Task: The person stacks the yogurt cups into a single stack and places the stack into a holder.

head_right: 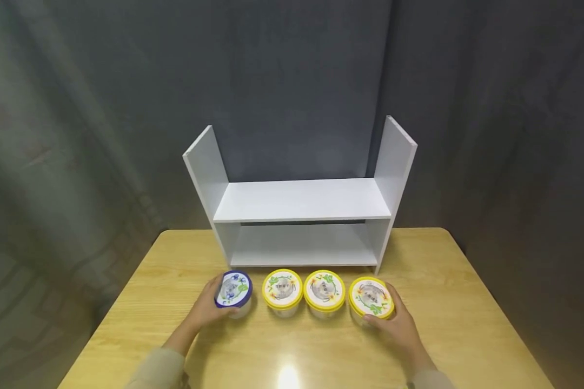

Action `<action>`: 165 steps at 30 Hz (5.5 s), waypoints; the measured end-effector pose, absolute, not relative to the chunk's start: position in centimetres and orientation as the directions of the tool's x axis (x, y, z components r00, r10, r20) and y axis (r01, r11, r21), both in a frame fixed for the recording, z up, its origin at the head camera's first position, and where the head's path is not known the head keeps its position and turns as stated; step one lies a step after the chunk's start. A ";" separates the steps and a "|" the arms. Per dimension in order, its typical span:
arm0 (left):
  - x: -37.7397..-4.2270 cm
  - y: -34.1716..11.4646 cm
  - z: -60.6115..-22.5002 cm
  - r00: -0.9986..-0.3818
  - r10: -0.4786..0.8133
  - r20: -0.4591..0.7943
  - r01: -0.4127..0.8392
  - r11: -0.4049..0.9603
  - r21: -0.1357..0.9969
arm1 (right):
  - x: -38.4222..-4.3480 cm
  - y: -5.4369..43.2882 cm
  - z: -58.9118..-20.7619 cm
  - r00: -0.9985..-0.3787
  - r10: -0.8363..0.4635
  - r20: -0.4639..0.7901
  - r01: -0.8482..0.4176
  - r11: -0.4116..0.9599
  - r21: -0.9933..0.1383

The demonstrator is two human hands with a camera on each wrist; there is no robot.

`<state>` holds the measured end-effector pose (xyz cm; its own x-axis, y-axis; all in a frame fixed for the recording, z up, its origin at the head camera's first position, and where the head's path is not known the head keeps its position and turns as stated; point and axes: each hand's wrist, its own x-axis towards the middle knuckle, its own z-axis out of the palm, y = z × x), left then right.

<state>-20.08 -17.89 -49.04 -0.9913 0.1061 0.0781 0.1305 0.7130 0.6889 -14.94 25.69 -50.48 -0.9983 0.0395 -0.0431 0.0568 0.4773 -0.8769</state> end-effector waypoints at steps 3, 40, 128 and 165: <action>-19.8 -17.7 -49.3 -0.992 0.091 0.092 0.129 0.646 0.752 | -14.7 25.5 -50.8 -0.999 0.046 -0.028 0.044 0.380 -0.924; -18.4 -16.3 -42.5 -0.953 0.117 0.280 0.299 0.528 0.795 | -14.8 24.9 -51.4 -0.995 0.104 -0.004 0.022 0.172 -0.985; -22.0 8.9 -42.5 -0.804 0.590 0.078 0.373 0.397 0.838 | -15.4 24.3 -53.1 -0.987 0.117 0.111 -0.114 -0.021 -0.993; -21.7 -5.2 -45.0 -0.886 0.443 0.134 0.352 0.456 0.817 | -15.0 24.1 -52.5 -0.991 0.137 0.005 -0.005 0.003 -1.000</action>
